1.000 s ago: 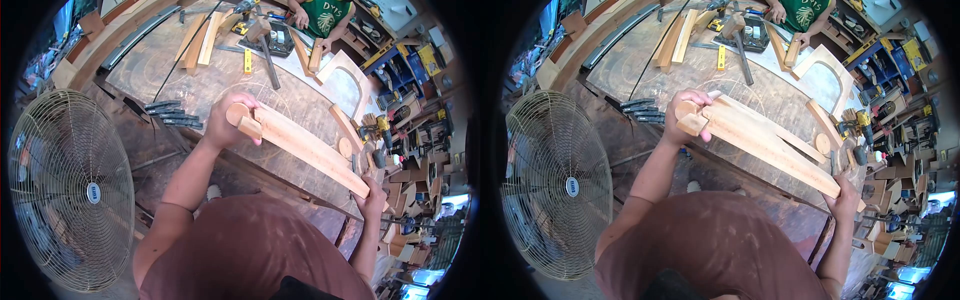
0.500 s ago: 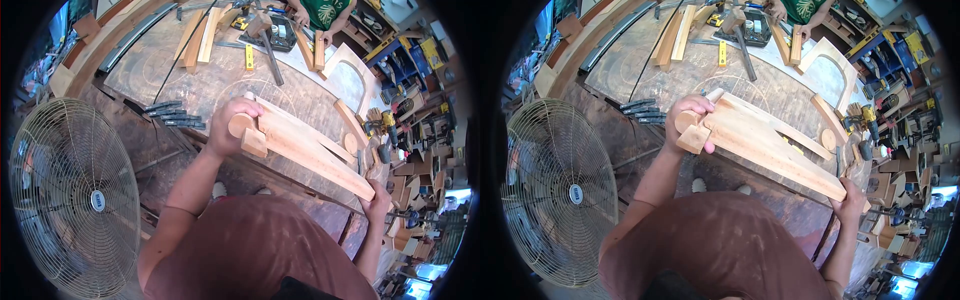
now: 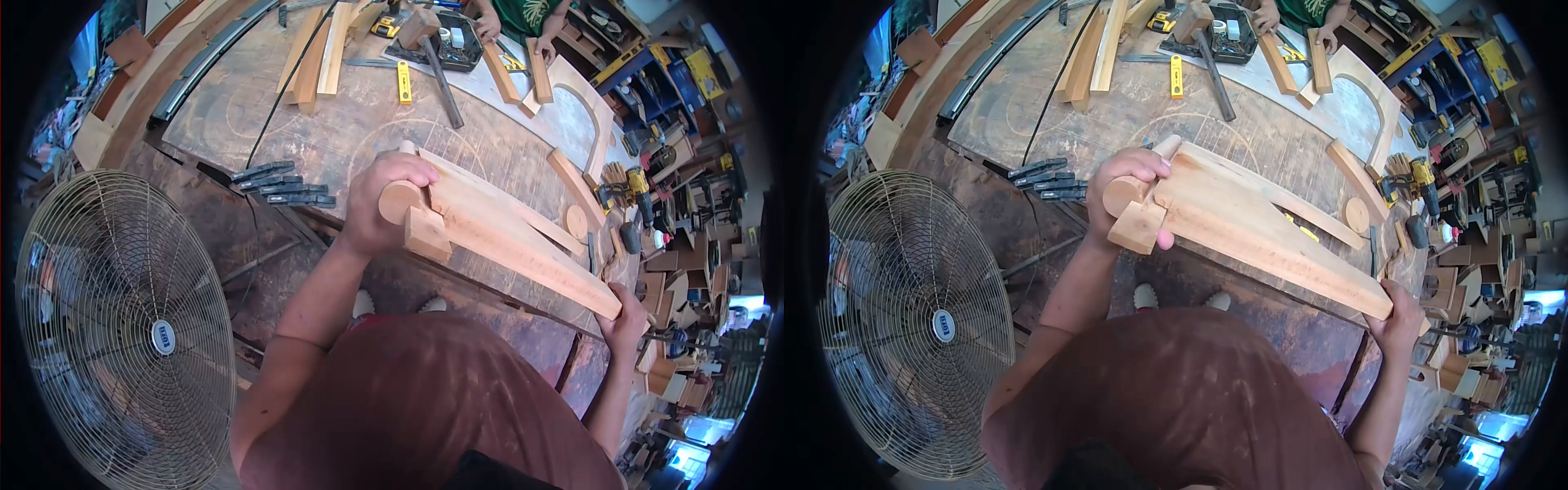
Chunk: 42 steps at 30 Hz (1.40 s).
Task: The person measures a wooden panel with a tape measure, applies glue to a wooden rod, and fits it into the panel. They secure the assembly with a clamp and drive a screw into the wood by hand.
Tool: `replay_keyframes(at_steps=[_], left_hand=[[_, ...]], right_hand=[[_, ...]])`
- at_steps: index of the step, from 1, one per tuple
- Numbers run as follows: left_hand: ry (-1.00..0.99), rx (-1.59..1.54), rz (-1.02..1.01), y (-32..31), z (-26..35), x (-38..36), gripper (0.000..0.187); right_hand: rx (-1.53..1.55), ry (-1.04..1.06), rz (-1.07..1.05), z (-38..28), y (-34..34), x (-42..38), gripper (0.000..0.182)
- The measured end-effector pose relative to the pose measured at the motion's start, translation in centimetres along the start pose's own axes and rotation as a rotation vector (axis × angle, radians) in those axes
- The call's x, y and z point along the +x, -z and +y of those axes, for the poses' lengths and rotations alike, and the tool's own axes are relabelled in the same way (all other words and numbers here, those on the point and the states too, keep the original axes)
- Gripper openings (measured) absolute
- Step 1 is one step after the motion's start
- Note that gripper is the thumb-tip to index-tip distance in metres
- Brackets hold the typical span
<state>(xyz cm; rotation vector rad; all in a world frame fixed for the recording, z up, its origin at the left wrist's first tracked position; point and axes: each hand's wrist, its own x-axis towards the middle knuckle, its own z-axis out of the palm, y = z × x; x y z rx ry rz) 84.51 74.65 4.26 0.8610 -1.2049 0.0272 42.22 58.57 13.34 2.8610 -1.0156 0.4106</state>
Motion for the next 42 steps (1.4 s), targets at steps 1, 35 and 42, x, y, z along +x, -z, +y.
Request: replay_keyframes(at_steps=[1, 35, 42], left_hand=[[-0.001, -0.002, -0.001, 0.0, 0.0, 0.0, 0.028], [0.219, 0.098, -0.13, 1.7, 0.0, -1.0, 0.082], [0.19, 0.113, -0.122, 2.5, -0.6, -0.9, 0.082]], right_hand=[[-0.001, -0.002, 0.001, -0.1, 0.0, 0.1, 0.044], [0.084, -0.036, -0.037, 1.0, 1.4, -0.2, 0.039], [0.725, 0.013, -0.237, 6.4, 4.6, 1.0, 0.049]])
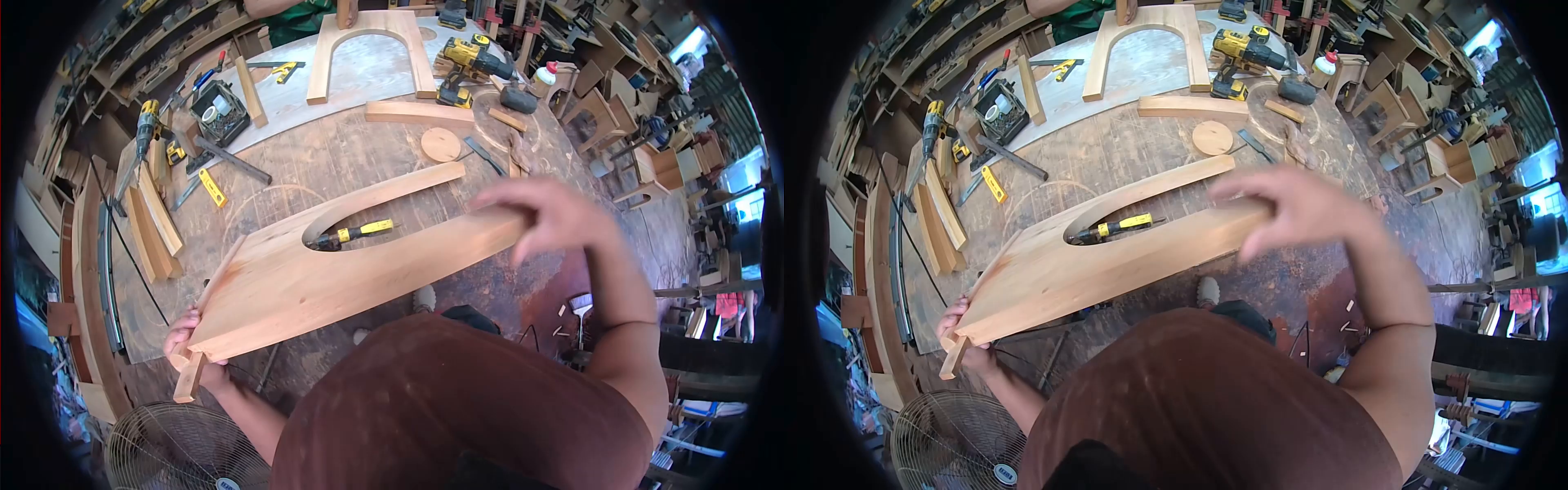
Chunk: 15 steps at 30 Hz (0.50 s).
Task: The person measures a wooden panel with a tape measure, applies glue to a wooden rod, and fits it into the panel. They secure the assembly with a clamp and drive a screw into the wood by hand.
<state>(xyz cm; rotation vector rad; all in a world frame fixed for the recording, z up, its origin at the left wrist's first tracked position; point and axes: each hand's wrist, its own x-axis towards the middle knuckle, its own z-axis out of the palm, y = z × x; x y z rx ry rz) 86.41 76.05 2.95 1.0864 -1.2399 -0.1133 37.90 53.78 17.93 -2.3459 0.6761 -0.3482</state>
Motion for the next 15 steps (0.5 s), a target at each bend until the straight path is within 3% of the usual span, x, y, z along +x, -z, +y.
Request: replay_keyframes(at_steps=[2, 4, 7, 8, 10, 12, 15], left_hand=[[-0.017, 0.015, -0.024, 0.4, -0.2, 0.3, 0.082], [-0.017, 0.039, -0.018, 0.8, -0.4, 0.1, 0.08], [-0.024, 0.079, -0.018, 0.4, 0.2, 0.5, 0.079], [-0.024, 0.055, -0.037, 0.6, 0.3, 0.6, 0.071], [-0.006, 0.05, -0.036, 1.0, 0.1, 0.7, 0.066], [0.029, 0.016, -0.03, 1.6, -0.1, 0.8, 0.055], [0.033, 0.033, -0.032, 1.8, -0.1, 1.3, 0.057]], right_hand=[[0.203, -0.211, 0.123, 4.0, 4.5, 0.8, 0.041], [-0.106, -0.312, 0.328, 10.0, 7.0, 1.5, 0.028], [-0.156, -0.512, 0.165, 23.9, 8.2, 0.1, 0.023], [-0.179, -0.557, 0.078, 27.4, 7.3, -0.4, 0.022], [-0.313, -0.399, 0.094, 33.2, 3.4, -1.4, 0.021], [-0.226, -0.404, 0.153, 34.7, -0.5, -0.3, 0.02], [-0.351, -0.246, 0.223, 37.5, -5.6, 1.9, 0.021]])
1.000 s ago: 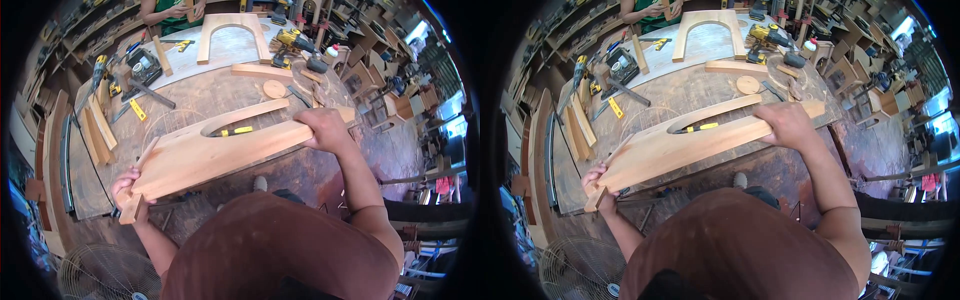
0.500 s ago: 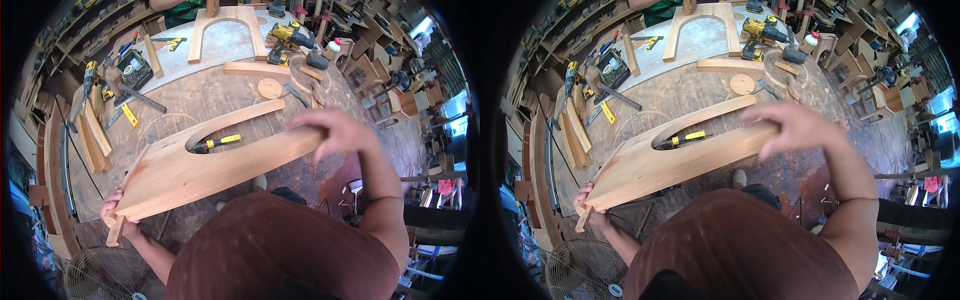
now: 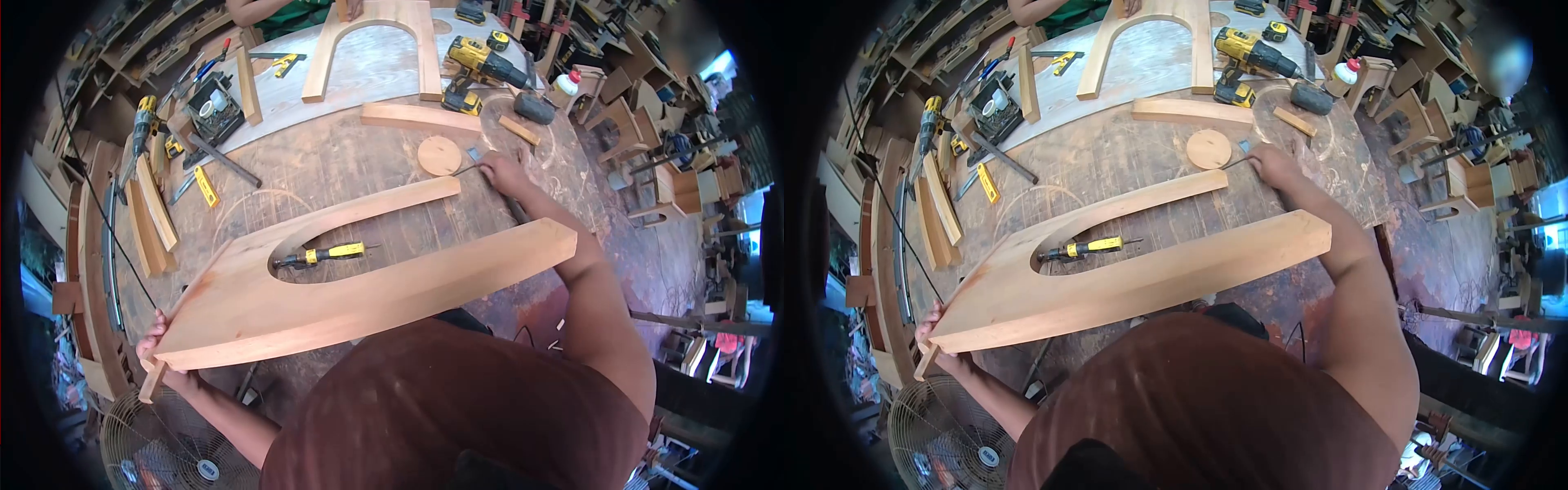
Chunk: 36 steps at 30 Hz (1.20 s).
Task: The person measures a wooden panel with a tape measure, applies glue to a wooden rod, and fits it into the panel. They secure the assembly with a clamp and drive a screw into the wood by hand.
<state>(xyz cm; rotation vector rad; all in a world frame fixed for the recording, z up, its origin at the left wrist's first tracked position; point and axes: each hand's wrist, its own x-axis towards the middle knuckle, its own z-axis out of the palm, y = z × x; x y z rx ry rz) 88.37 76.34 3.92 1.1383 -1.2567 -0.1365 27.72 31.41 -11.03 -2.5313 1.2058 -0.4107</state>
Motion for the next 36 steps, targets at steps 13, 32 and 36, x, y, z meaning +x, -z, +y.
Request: replay_keyframes(at_steps=[13, 32, 36], left_hand=[[0.083, 0.018, 0.013, 3.2, -0.3, -0.7, 0.034], [0.146, -0.026, -0.027, -0.2, 2.1, 1.9, 0.059], [0.115, 0.063, 0.04, 0.9, 0.8, 1.5, 0.072]], right_hand=[[-0.124, -0.139, 0.102, -2.2, -1.6, -2.4, 0.012], [0.077, -0.263, 0.072, -4.5, -2.5, -7.7, 0.022], [0.127, -0.287, 0.064, -4.7, -3.8, -8.0, 0.021]])
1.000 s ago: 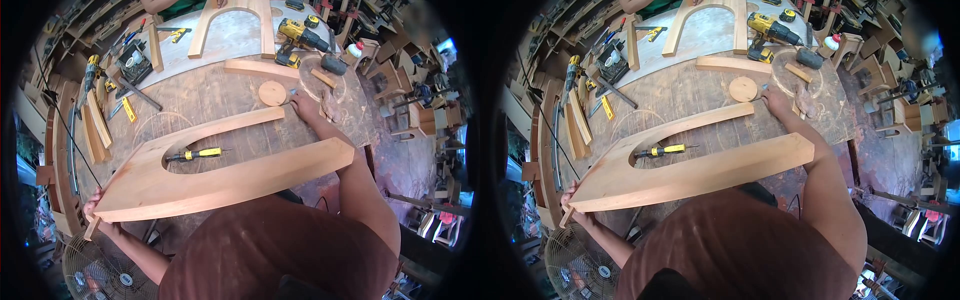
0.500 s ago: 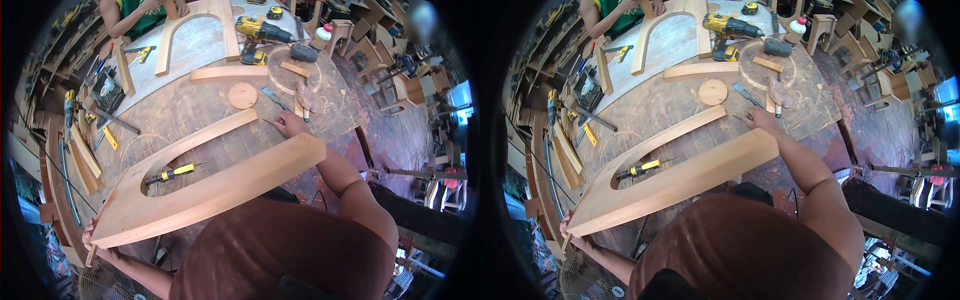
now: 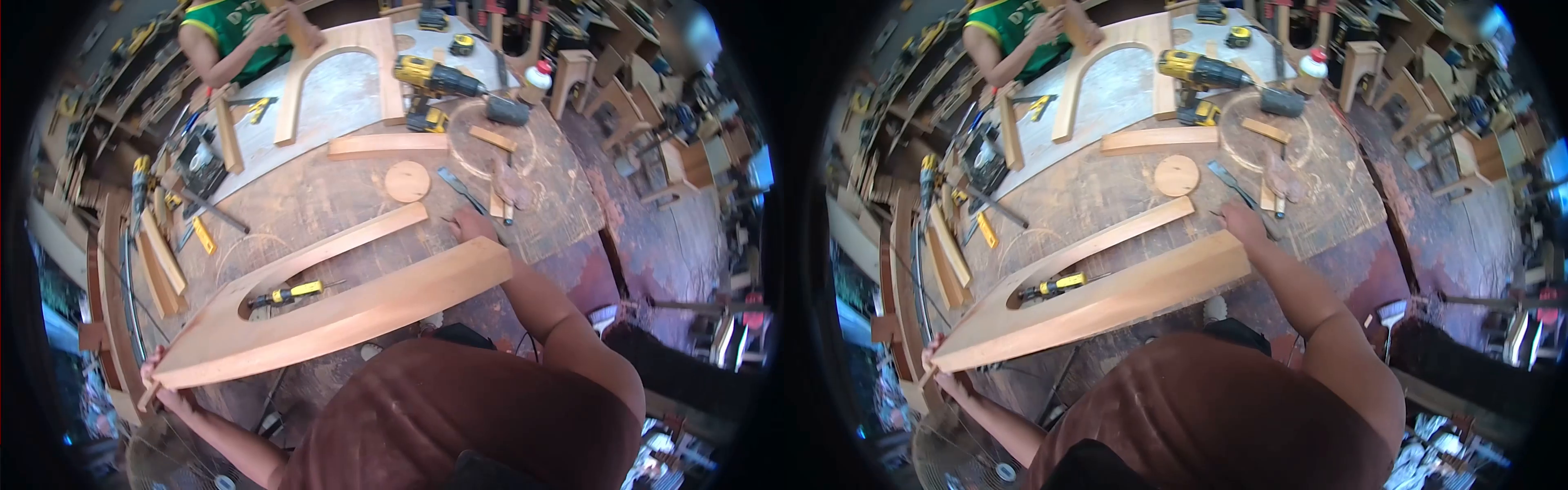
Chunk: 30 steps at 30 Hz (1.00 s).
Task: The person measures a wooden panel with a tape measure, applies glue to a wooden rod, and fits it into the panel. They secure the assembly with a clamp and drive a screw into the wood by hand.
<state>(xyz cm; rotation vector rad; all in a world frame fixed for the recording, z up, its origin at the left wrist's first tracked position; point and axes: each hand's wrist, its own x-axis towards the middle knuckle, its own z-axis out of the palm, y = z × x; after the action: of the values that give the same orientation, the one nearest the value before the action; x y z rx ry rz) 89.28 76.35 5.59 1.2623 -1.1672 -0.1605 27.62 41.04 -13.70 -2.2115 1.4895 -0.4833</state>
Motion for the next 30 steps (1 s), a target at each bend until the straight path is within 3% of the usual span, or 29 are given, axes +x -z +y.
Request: replay_keyframes(at_steps=[2, 4, 6, 8, 10, 12, 14, 16, 18, 22, 24, 25, 30], left_hand=[[0.125, 0.12, 0.104, -0.4, 0.8, 0.0, 0.074], [-0.004, 0.04, 0.05, -1.7, 1.4, 0.1, 0.071], [0.051, -0.015, 0.082, -1.6, 1.3, 0.2, 0.07], [0.048, -0.02, 0.079, -1.8, 1.2, 0.4, 0.07], [0.06, -0.03, 0.089, -2.6, 1.7, 0.4, 0.072], [0.05, -0.03, 0.082, -3.3, 2.1, 0.5, 0.075], [0.049, -0.064, 0.089, -3.4, 1.7, 0.6, 0.08], [0.056, -0.159, 0.071, -3.6, 1.6, 0.7, 0.076], [0.05, -0.198, 0.059, -4.1, 1.8, 0.9, 0.074], [-0.08, -0.351, -0.046, -4.2, 0.7, 1.0, 0.071], [-0.088, -0.339, -0.045, -4.2, 0.8, 0.7, 0.07], [-0.094, -0.325, -0.059, -4.1, 1.0, 0.6, 0.069], [-0.101, -0.165, -0.055, -3.9, 1.7, 1.4, 0.054]], right_hand=[[0.013, 0.002, 0.007, 0.2, -0.5, 0.2, 0.02], [-0.007, 0.059, 0.013, 0.6, -0.7, 0.6, 0.017], [0.151, -0.039, 0.113, 1.6, -1.6, 0.6, 0.014], [0.283, 0.043, 0.211, 5.7, -3.4, 1.5, 0.015], [0.725, -0.25, 0.068, 5.4, -1.0, 1.4, 0.014], [0.743, -0.207, 0.173, 3.8, 2.3, 1.1, 0.015], [0.566, -0.168, 0.233, 2.2, 6.8, 1.2, 0.02], [0.745, -0.232, 0.257, 0.4, 10.7, 1.4, 0.016], [0.651, -0.177, 0.262, 0.2, 15.0, 2.5, 0.018], [0.755, 0.023, 0.189, -8.9, 23.8, 3.8, 0.028], [0.703, 0.244, 0.216, -17.4, 25.2, 3.5, 0.034], [0.649, 0.447, 0.086, -20.8, 25.7, 3.3, 0.039], [0.415, 0.524, -0.114, -38.9, 20.2, -0.4, 0.024]])
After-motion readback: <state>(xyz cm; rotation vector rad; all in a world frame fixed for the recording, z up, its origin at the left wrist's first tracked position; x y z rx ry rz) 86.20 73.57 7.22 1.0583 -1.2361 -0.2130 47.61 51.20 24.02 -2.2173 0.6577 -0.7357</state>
